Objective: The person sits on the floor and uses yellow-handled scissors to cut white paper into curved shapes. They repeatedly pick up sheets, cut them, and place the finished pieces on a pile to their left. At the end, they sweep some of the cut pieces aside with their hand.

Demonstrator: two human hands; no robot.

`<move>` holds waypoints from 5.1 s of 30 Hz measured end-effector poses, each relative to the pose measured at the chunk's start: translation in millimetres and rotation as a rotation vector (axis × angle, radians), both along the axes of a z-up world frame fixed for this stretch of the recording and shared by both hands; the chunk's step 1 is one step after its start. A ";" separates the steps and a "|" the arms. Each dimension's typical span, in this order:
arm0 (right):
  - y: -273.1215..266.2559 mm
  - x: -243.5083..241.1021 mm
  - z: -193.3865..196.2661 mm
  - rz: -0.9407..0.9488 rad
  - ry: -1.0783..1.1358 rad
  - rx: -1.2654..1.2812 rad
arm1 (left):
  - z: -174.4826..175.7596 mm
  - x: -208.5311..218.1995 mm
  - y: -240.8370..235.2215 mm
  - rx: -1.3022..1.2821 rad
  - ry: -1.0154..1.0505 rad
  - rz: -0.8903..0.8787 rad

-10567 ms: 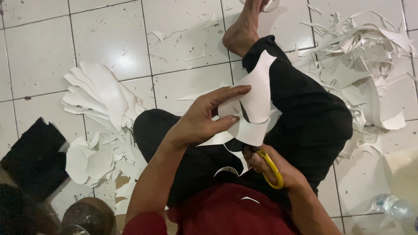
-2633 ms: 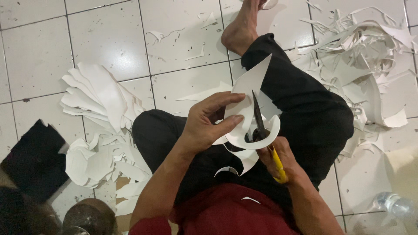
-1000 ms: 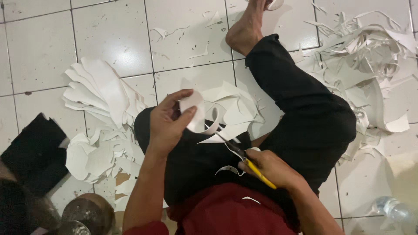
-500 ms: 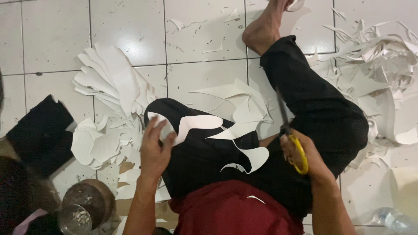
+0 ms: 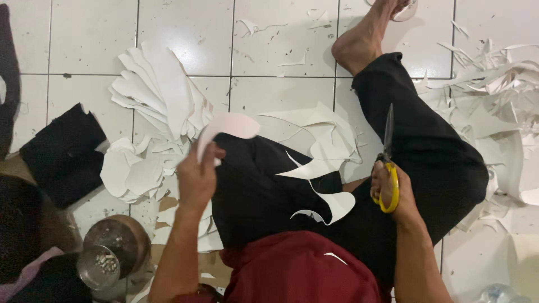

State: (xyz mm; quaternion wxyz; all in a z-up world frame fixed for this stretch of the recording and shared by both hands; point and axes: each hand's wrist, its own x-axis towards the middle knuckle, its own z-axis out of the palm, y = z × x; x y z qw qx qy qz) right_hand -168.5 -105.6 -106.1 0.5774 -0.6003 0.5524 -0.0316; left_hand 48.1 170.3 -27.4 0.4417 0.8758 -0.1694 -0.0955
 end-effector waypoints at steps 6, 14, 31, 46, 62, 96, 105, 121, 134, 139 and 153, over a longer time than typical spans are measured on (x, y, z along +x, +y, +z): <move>-7.1 2.8 29.3 -0.084 -0.159 0.328 | 33.9 12.4 75.6 0.451 -0.622 -0.011; -0.8 8.8 34.9 0.097 -0.119 0.091 | 3.4 -34.0 50.1 0.651 0.068 -0.224; -7.3 -2.3 10.4 0.138 -0.275 -0.065 | -189.0 -57.3 -149.8 0.579 -0.075 -0.992; -15.7 -18.8 -11.3 -0.062 -0.616 -0.135 | 55.3 -30.5 -131.1 -0.616 0.497 -0.841; -29.0 -13.5 4.8 -0.238 -0.666 -0.047 | -28.2 -50.1 -123.9 -0.098 0.064 -0.488; 41.1 -16.7 12.5 0.380 -0.791 -0.042 | 8.1 -49.9 -160.0 -0.865 0.331 -0.336; 38.3 -1.5 47.9 0.506 -0.693 -0.166 | 4.3 -76.8 -168.7 -0.757 0.296 -0.271; 48.8 -5.0 26.3 0.351 -0.648 -0.218 | 18.4 -69.8 -169.3 -0.717 0.255 -0.321; 44.3 4.9 46.3 0.323 -0.608 -0.307 | 24.2 -68.0 -164.0 -0.637 0.262 -0.464; 47.4 8.3 50.8 0.236 -0.692 -0.298 | 26.7 -65.7 -163.5 -0.671 0.328 -0.501; 42.9 12.7 52.9 0.167 -0.531 -0.330 | 30.0 -66.0 -164.1 -0.387 0.158 -0.624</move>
